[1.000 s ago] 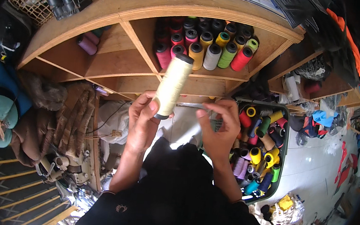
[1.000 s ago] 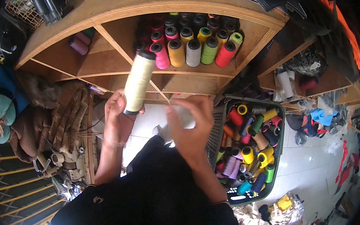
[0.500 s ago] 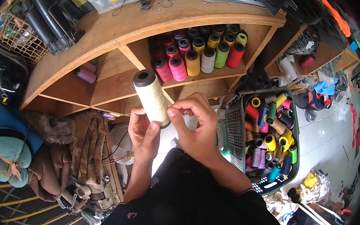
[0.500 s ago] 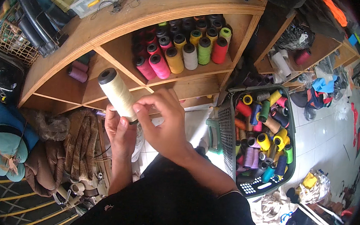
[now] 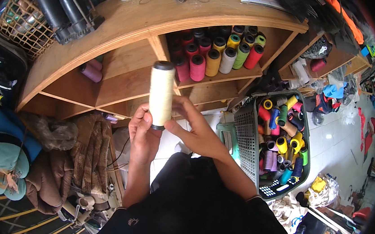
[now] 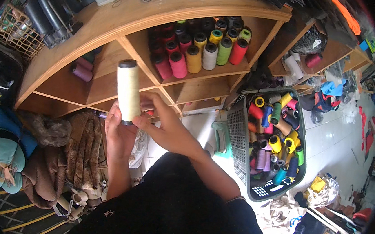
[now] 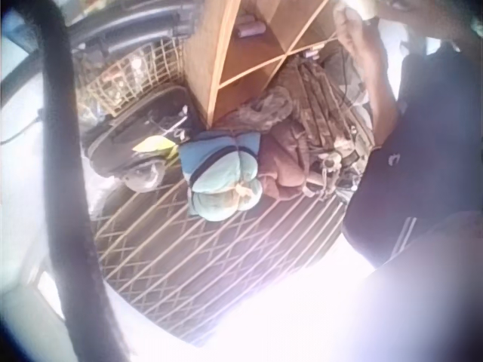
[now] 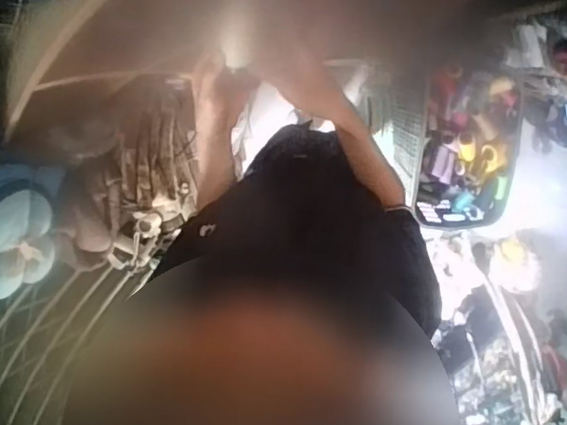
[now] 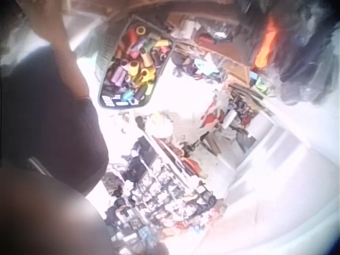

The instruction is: The person picks up thread spools from a black basket, briefly pulls thread from each, and places them into a wooden shelf. The person repeats this process with multiple spools of different colors, arranging them in the shelf compartments.

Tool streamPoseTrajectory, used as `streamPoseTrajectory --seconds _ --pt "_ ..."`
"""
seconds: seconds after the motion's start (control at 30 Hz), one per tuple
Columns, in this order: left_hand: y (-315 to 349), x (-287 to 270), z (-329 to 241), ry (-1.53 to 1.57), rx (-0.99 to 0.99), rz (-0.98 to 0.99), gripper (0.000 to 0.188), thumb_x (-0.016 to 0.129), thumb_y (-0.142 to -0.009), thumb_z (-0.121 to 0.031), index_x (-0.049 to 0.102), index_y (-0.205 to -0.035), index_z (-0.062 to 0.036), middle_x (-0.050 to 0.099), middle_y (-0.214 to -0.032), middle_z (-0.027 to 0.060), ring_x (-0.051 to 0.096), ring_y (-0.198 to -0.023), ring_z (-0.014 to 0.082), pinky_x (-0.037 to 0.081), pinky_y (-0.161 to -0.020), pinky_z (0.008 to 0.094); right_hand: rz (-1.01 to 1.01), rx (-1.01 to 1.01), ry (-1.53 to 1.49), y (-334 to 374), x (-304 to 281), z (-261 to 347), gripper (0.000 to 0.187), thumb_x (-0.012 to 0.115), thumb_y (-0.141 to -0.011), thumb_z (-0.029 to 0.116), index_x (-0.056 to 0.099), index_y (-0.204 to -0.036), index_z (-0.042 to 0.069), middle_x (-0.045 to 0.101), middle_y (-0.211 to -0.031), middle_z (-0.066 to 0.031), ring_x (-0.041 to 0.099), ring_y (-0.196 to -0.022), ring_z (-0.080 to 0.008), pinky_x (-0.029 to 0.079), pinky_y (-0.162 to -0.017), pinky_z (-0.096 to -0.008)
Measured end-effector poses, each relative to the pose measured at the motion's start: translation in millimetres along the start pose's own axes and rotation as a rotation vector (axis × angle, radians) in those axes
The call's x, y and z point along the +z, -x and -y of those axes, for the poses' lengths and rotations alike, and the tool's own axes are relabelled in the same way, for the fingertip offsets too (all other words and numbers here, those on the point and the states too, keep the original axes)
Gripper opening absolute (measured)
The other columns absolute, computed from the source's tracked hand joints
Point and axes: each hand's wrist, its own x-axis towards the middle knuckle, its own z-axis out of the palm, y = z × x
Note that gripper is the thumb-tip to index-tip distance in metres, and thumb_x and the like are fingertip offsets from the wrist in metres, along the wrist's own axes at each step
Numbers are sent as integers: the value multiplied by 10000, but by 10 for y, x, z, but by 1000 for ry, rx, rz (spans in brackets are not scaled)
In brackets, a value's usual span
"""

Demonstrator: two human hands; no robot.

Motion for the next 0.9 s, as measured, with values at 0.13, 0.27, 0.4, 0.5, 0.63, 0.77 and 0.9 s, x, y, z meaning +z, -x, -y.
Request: streamPoseTrajectory --seconds 0.13,0.27,0.4,0.5,0.63,0.77,0.9 --pt "10 -210 -207 -135 -26 -23 327 527 -976 -248 571 -1125 39 640 -972 122 598 -795 165 476 -702 306 97 185 97 38 111 12 274 662 -899 225 593 -1076 27 524 -728 24 411 -586 -47 340 -520 -222" --pt "39 -424 -387 -152 -15 -82 323 484 -995 -239 580 -1097 52 637 -934 125 569 -726 161 467 -655 301 87 267 121 44 224 -57 151 641 -914 135 612 -826 16 443 -641 70 355 -586 -6 261 -522 -198" --pt "83 -565 -526 -115 2 -176 345 463 -1001 -264 582 -1060 55 624 -864 109 564 -650 163 456 -590 288 209 303 -73 78 393 -118 167 604 -946 198 604 -898 39 458 -675 69 368 -587 -20 269 -505 -214" --pt "114 -712 -636 15 -31 -200 350 476 -987 -275 584 -1022 56 615 -797 102 549 -587 152 437 -526 274 316 425 -360 82 502 -239 166 593 -952 199 601 -905 40 481 -706 71 391 -597 -23 272 -506 -208" --pt "212 -863 -822 30 -33 -24 348 508 -954 -280 584 -975 58 602 -718 100 540 -539 130 424 -474 264 410 581 -605 11 580 -470 155 606 -938 205 606 -926 50 515 -735 60 404 -599 -33 286 -506 -208" --pt "299 -937 -1034 -334 115 324 292 621 -875 -170 627 -1019 85 620 -859 97 586 -740 126 458 -634 245 725 650 -283 -489 552 -382 197 658 -886 241 660 -854 46 638 -810 18 561 -708 -65 442 -599 -235" --pt "388 -1007 -1067 -650 124 268 232 699 -763 22 633 -983 54 610 -870 76 581 -772 113 456 -683 242 859 298 217 -934 646 -80 224 644 -901 222 644 -830 11 602 -688 6 523 -617 -72 403 -548 -279"
